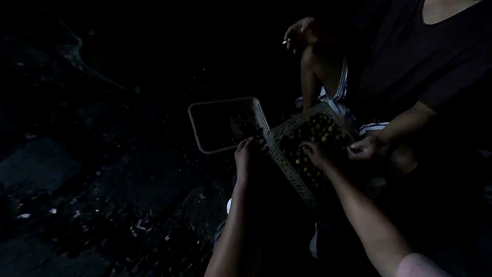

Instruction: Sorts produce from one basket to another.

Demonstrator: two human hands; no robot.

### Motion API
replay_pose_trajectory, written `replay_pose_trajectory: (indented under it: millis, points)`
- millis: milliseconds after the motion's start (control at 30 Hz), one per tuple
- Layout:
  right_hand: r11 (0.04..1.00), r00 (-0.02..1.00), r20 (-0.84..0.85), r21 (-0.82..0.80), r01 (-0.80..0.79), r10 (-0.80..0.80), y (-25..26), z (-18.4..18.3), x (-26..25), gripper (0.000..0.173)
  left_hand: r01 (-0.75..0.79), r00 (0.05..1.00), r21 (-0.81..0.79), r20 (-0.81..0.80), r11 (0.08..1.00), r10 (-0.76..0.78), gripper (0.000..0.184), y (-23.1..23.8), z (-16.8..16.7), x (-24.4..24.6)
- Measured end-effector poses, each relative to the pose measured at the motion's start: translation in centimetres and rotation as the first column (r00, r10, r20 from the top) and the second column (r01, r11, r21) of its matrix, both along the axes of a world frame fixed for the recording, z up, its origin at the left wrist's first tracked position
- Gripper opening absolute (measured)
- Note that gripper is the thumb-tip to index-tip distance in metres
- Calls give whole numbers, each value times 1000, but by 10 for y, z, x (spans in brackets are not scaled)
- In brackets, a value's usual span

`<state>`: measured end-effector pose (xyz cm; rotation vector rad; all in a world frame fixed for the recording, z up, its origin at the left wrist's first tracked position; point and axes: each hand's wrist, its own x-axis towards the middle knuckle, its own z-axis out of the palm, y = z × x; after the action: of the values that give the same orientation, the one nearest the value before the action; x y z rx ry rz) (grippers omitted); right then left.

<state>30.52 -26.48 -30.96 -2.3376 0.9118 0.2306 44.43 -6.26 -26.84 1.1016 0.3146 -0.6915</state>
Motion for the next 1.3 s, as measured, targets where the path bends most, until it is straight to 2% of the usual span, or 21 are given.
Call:
replay_pose_trajectory:
  millis: [100, 167, 233, 300, 367, 433, 600, 667, 733, 800, 900, 1000, 1067, 1133, 1167, 1233, 1300]
  points:
    - [974, 961, -255, -166, -153, 107, 20, -8, 10, 43, 18, 1000, 16, 21, 1000, -18, 27, 0, -1, 0]
    - [971, 943, -317, -175, -163, 101, 24, -9, 17, 45, 12, 1000, 15, 23, 1000, -13, 26, 0, -1, 0]
    - [999, 970, -242, -29, -45, 37, 15, -11, 27, 40, 7, 1000, 14, 12, 1000, -7, 29, 0, 1, 1]
    - [975, 991, -89, 194, 111, -95, 1, -13, 36, 44, -9, 1000, 9, -10, 1000, 9, 29, 0, 2, 1]
    - [875, 959, 2, 411, 258, -283, 2, 8, 46, 44, -21, 999, -11, -27, 1000, 21, 30, -1, 0, 2]
    - [721, 894, 2, 592, 359, -447, 6, 31, 61, 43, -26, 999, -7, -47, 1000, 26, 28, -2, 1, 3]
    - [438, 759, 20, 827, 354, -651, 20, 65, 120, 29, -30, 999, 6, -43, 1000, 30, 22, -3, 0, -1]
    - [371, 723, 39, 877, 306, -690, 26, 81, 140, 39, -22, 1000, -12, -13, 1000, 21, 22, 0, -3, -2]
    - [395, 734, 92, 884, 251, -672, 28, 98, 150, 54, -23, 1000, -2, 6, 1000, 23, 21, 1, -5, -3]
    - [476, 763, 164, 855, 206, -625, 22, 107, 149, 58, -21, 1000, -17, 9, 1000, 21, 20, 2, -6, -3]
    - [609, 821, 327, 792, 31, -467, 3, 104, 124, 43, -18, 1000, -19, 1, 1000, 18, 21, 2, -2, -3]
    - [768, 927, 292, 640, -5, -237, -8, 90, 79, 31, -5, 1000, -13, -6, 1000, 5, 23, 2, 2, -5]
    - [905, 980, 186, 425, -9, -78, -19, 60, 52, 27, -8, 1000, -25, -15, 1000, 8, 21, 0, 1, -4]
    - [989, 993, 14, 89, -118, 118, -26, 29, 28, 25, 9, 1000, 1, -25, 1000, -9, 24, -2, -1, -2]
    - [978, 976, -95, -55, -200, 195, -23, 19, 17, 26, 14, 1000, 13, -24, 1000, -14, 25, -2, -1, -1]
    - [889, 901, -297, -239, -392, 317, -10, 10, 1, 36, 17, 1000, 12, -17, 1000, -17, 26, -2, 0, -1]
    - [786, 866, -329, -380, -487, 378, -1, -3, -14, 44, 9, 1000, 4, -12, 1000, -9, 26, -2, -1, 0]
